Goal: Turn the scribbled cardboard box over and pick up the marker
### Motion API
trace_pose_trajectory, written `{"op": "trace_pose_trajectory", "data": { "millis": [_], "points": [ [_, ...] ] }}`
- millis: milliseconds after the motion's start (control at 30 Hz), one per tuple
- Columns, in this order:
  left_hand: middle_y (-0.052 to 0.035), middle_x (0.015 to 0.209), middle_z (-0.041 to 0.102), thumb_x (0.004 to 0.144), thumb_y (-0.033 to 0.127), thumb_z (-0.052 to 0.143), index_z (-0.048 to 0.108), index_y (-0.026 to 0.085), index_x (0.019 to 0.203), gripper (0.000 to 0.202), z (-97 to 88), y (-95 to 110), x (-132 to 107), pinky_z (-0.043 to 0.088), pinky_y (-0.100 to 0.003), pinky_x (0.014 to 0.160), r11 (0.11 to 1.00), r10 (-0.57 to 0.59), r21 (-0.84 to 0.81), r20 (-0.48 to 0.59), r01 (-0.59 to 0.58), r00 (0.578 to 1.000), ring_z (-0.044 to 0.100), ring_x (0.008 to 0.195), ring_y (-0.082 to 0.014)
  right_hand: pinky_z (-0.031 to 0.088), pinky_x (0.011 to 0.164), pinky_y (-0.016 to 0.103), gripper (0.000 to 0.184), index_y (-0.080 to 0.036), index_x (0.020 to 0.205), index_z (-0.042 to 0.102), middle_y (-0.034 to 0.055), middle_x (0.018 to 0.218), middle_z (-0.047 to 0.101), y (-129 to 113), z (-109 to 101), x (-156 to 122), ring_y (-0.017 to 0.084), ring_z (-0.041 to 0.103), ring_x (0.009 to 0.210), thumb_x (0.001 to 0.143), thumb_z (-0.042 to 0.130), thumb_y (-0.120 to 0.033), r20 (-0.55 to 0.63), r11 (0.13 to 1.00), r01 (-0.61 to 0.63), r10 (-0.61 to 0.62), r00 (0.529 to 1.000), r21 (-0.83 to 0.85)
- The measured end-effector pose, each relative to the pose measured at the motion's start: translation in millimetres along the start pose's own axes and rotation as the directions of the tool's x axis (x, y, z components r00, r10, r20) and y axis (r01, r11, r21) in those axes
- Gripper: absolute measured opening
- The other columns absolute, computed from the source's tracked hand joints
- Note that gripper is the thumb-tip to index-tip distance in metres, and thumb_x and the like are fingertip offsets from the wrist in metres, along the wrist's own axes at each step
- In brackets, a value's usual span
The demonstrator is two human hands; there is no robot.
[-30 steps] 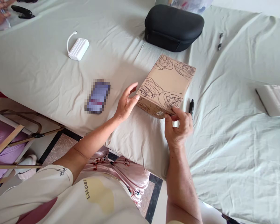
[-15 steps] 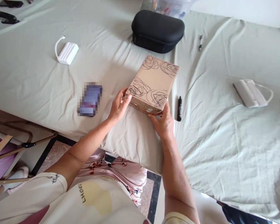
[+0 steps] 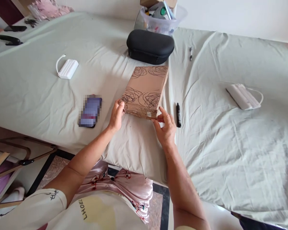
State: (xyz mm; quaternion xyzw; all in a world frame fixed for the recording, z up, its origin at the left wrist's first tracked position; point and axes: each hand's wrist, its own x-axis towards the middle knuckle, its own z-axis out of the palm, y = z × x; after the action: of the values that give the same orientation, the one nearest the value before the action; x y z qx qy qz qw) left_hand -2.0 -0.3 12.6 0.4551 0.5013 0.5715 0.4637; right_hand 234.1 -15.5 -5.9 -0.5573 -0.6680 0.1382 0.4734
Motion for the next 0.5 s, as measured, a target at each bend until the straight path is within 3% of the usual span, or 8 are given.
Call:
{"op": "trace_pose_trajectory", "data": {
  "millis": [233, 367, 500],
  "points": [
    [-0.0116, 0.13, 0.073, 0.102, 0.067, 0.048, 0.051, 0.024, 0.113, 0.044, 8.1, -6.4, 2.9, 0.059, -0.039, 0.101, 0.934, -0.155, -0.299, 0.161, 0.198, 0.975, 0.073, 0.12, -0.0238, 0.064, 0.075, 0.038, 0.035, -0.024, 0.114, 0.075, 0.0048, 0.1, 0.063, -3.6, -9.1, 3.3, 0.019, 0.067, 0.088, 0.092, 0.075, -0.05, -0.243, 0.986, 0.144, -0.121, 0.963, 0.081],
    [-0.0104, 0.12, 0.076, 0.105, 0.056, 0.049, 0.054, 0.022, 0.114, 0.036, 9.6, -6.0, 1.9, 0.062, -0.038, 0.095, 0.913, -0.22, -0.296, 0.227, 0.282, 0.949, 0.077, 0.107, -0.0223, 0.061, 0.071, 0.036, 0.025, -0.024, 0.107, 0.073, 0.0048, 0.1, 0.062, -7.3, -12.1, 3.0, 0.019, 0.066, 0.089, 0.093, 0.075, -0.045, -0.36, 0.967, 0.242, -0.198, 0.912, 0.079],
    [-0.0078, 0.119, 0.076, 0.107, 0.044, 0.052, 0.053, 0.023, 0.134, 0.035, 7.6, -8.2, 1.5, 0.064, -0.036, 0.088, 0.963, -0.195, -0.162, 0.132, 0.215, 0.972, 0.077, 0.099, -0.0197, 0.062, 0.074, 0.038, 0.021, -0.025, 0.104, 0.072, 0.0054, 0.103, 0.062, -10.7, -11.3, 3.3, 0.02, 0.067, 0.092, 0.093, 0.075, -0.042, -0.393, 0.964, 0.235, -0.17, 0.904, 0.122]
  ]
}}
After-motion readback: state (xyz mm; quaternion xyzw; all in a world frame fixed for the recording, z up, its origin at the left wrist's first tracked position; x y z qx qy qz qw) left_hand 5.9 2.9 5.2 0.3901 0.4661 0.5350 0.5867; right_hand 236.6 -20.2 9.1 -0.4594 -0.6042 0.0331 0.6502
